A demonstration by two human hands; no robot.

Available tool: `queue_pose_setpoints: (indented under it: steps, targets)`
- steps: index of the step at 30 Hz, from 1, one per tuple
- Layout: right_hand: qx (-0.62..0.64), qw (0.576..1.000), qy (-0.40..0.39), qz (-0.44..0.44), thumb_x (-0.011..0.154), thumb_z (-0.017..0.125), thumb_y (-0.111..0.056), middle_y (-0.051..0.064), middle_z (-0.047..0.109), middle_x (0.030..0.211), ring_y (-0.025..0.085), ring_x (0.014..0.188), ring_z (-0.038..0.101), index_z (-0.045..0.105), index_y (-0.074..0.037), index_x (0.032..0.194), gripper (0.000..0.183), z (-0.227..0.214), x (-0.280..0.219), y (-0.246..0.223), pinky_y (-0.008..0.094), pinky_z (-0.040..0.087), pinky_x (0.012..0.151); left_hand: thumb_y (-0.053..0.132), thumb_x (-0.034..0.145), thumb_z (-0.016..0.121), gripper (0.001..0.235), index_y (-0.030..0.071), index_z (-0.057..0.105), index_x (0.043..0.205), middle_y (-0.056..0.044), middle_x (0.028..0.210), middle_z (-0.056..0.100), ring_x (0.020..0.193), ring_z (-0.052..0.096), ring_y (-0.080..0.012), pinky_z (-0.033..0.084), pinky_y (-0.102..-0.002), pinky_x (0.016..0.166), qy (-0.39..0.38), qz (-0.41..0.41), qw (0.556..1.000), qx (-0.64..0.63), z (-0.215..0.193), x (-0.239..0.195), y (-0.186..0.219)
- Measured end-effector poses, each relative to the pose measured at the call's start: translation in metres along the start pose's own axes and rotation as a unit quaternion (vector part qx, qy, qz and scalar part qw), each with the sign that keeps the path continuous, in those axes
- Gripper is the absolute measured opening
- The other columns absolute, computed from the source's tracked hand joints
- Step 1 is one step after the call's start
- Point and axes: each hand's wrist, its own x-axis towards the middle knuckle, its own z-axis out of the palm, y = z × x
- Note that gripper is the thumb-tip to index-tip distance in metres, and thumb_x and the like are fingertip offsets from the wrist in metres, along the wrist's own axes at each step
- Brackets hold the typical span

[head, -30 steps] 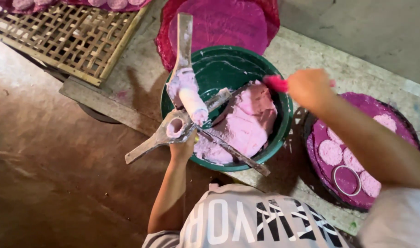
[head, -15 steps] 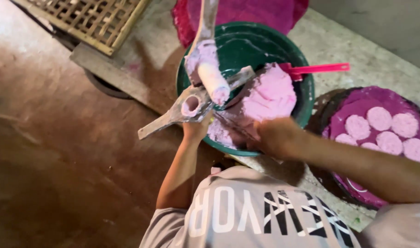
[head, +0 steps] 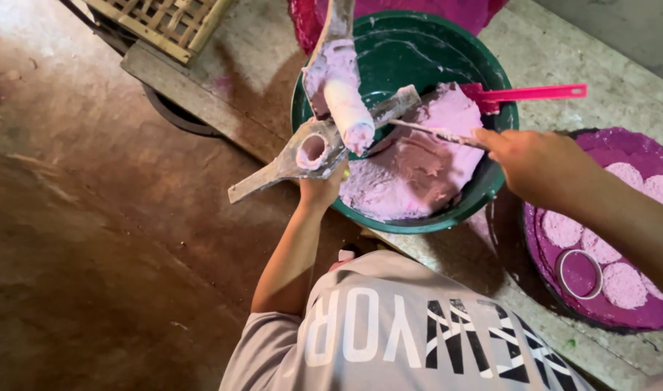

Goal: The person scoops pink dough from a green basin using a pink spatula and a wooden stick, then uses a metal ring mold and a wooden mallet to press the dough into circular shapes on a purple tray. The person repeatedly fills the mold, taps it with the mallet, and removes the formed circles, placing them on the tray.

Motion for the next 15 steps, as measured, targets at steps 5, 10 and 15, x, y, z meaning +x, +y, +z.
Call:
queue_pose_setpoints:
  steps: [5,10,15]
  targets:
    - [0.011,0.997,-0.075,0.008,0.087,0.051,-0.005,0.019,0.071,0.097,0.037,0.082,0.073,0.041,-0.022,0.153,0.069,0.041,-0.008,-0.014,0.049,0.06,0.072,0.001,0.091,0.064,0.016,0.006,0.058,0.105,0.0,0.084,0.062,0.072,0.061,-0.0098,0.049,-0.026,0.059,0.004,0.009,1.0,-0.002,0.006,0.004,0.007]
    - [0.104,0.987,-0.118,-0.016,0.09,0.051,-0.01,0.022,0.071,0.093,0.039,0.083,0.072,0.04,-0.023,0.153,0.065,0.059,-0.03,-0.041,0.05,0.058,0.075,0.0,0.091,0.066,0.018,0.007,0.058,0.106,0.001,0.085,0.059,0.07,0.057,-0.0083,0.046,-0.025,0.058,0.01,0.011,1.0,-0.004,0.006,0.002,0.006]
    - [0.223,0.961,-0.163,-0.008,0.093,0.054,-0.012,0.026,0.07,0.086,0.038,0.076,0.073,0.047,-0.025,0.152,0.061,0.059,-0.04,-0.06,0.047,0.054,0.075,-0.001,0.091,0.066,0.014,0.005,0.06,0.101,0.0,0.08,0.06,0.067,0.058,-0.0102,0.047,-0.026,0.056,0.011,-0.047,0.999,-0.01,0.008,0.0,-0.003]
